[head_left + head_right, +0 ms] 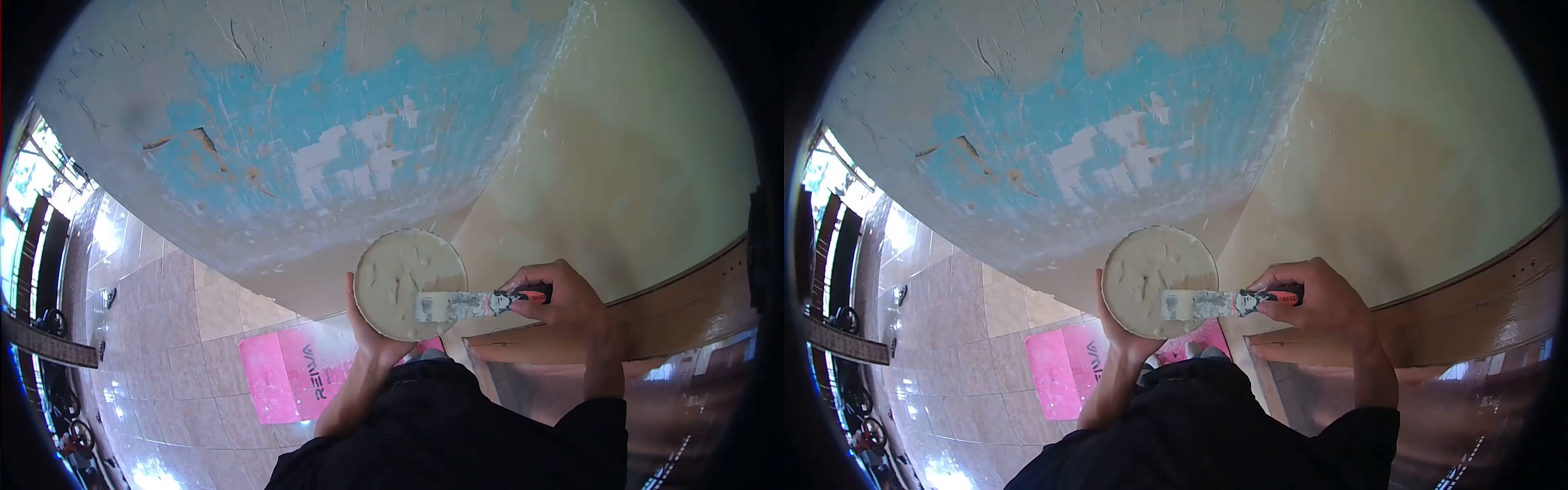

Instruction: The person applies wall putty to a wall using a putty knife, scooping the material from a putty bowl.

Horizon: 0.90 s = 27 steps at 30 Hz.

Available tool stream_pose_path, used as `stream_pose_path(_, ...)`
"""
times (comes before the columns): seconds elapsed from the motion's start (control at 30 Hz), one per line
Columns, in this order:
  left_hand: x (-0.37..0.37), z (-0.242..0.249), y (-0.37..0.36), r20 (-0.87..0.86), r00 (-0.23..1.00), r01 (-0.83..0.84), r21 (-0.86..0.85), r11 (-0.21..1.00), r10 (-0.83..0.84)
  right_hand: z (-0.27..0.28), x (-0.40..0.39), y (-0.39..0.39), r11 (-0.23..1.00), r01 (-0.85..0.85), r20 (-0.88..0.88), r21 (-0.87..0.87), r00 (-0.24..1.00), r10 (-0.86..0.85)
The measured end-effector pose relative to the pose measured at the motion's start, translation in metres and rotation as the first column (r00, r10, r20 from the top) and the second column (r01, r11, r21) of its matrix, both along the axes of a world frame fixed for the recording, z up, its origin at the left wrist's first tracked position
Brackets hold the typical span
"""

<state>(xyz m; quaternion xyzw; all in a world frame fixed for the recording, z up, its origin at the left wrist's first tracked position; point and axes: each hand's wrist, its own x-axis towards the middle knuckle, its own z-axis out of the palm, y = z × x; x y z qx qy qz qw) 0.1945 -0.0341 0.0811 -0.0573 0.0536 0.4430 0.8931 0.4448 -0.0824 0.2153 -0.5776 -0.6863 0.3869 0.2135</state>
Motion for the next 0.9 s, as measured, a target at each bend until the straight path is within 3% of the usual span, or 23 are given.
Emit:
stream_pose_path(0.1,0.000,-0.002,-0.003,-0.004,1.000,-0.015,-0.016,1.000,0.015,0.010,0.002,0.003,0.999,-0.013,0.093,-0.045,0.996,0.018)
stream_pose_path(0.33,0.003,0.003,-0.008,-0.077,0.997,0.007,0.050,0.999,-0.003,-0.004,-0.009,0.011,0.996,-0.063,0.082,-0.067,0.994,0.069)
stream_pose_path(0.9,-0.001,0.002,-0.005,-0.039,0.999,0.002,0.044,0.999,0.000,-0.051,0.013,0.014,0.973,-0.072,-0.262,-0.219,0.965,0.012)
